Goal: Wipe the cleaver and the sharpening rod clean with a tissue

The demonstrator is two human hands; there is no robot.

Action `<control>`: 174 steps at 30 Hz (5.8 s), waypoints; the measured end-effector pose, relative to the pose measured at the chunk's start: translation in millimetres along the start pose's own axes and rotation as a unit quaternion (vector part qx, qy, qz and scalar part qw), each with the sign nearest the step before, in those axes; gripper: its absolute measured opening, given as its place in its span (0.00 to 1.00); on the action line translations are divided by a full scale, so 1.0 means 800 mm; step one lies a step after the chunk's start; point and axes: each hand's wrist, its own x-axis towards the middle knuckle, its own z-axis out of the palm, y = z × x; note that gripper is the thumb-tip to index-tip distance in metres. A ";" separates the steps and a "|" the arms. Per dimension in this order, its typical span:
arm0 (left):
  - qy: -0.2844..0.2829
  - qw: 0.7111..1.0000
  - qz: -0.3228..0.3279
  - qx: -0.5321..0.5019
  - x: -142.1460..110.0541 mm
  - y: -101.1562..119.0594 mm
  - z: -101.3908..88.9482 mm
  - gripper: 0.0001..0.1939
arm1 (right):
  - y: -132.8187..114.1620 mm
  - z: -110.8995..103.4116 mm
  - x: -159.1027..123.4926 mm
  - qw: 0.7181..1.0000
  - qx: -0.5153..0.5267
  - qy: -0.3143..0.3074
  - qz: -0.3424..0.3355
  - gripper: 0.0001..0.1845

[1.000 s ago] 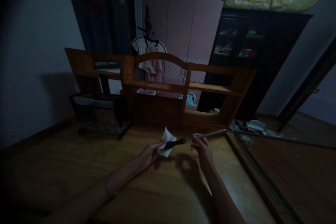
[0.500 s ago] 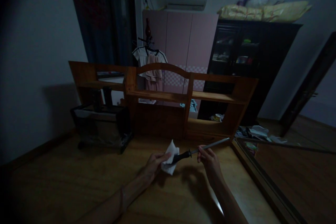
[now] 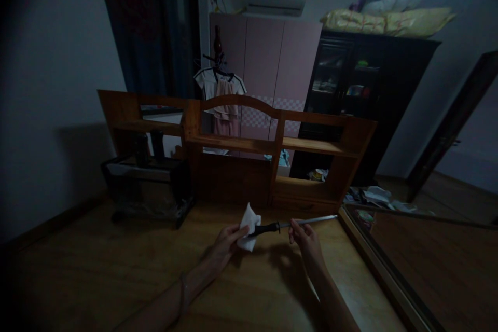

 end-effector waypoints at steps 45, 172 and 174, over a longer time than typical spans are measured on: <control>0.082 0.994 0.043 0.061 0.004 0.015 -0.015 0.22 | 0.017 0.003 -0.007 0.997 0.000 -0.081 0.012 0.20; 0.017 0.956 0.039 0.291 -0.017 -0.006 0.008 0.18 | 0.009 0.002 -0.005 0.986 0.118 -0.118 0.015 0.11; -0.011 0.952 0.036 0.303 -0.019 -0.007 0.010 0.18 | 0.010 0.011 -0.013 0.982 0.108 -0.150 0.025 0.11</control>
